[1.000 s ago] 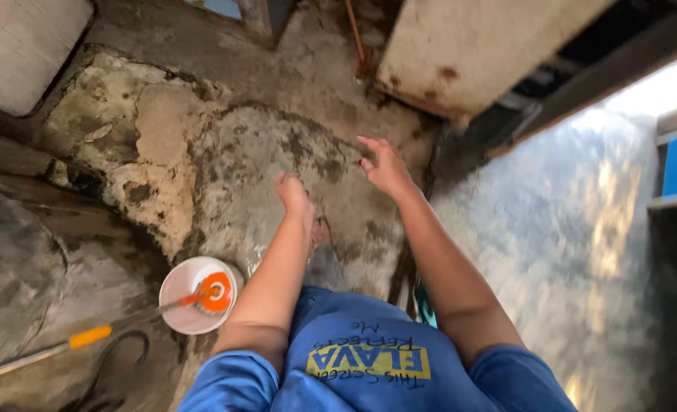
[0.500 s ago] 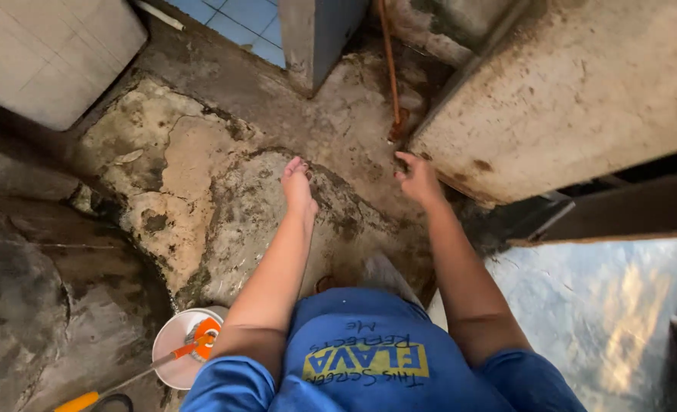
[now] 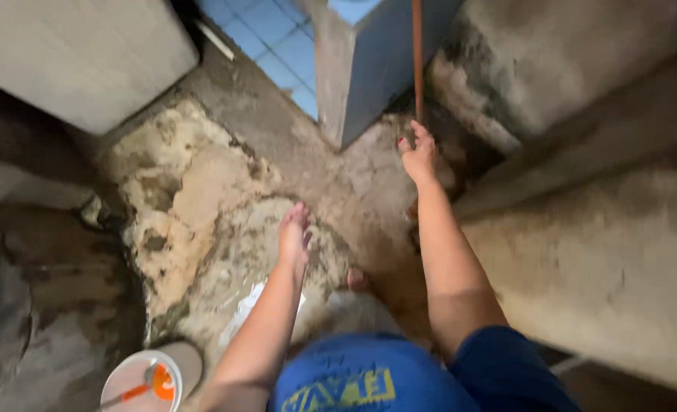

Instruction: Drawing water from a well and cleaning the surrounding floor area with a mop and brush.

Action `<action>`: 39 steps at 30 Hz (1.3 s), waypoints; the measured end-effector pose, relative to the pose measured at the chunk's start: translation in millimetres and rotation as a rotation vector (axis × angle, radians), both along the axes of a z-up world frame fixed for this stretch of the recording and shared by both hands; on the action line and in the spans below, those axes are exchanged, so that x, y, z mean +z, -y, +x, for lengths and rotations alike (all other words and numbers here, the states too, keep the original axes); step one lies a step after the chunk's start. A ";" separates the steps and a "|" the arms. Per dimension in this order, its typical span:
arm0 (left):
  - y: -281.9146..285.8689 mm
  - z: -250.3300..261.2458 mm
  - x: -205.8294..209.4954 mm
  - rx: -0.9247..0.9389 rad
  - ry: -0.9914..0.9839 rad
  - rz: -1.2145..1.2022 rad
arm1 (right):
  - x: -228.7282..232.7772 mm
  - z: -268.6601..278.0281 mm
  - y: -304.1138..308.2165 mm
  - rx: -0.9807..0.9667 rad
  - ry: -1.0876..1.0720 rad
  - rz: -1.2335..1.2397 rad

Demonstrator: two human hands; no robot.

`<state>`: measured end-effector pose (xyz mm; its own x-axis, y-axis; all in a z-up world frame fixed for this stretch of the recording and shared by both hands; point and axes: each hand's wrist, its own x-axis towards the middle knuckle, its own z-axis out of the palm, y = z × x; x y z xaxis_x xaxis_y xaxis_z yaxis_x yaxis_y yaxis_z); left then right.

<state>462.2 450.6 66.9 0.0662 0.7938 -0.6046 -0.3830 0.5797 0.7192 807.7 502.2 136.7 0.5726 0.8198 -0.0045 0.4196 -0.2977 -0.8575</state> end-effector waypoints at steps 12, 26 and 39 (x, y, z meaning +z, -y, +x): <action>-40.3 61.7 -0.7 0.141 -0.214 -0.001 | 31.2 107.8 -213.4 0.116 0.122 0.020; -36.1 47.2 43.2 0.202 -0.133 0.186 | -127.4 -93.6 -121.8 0.689 0.055 0.152; 117.8 -214.4 297.0 0.784 -0.051 0.906 | 109.3 -421.9 43.0 1.643 0.164 0.062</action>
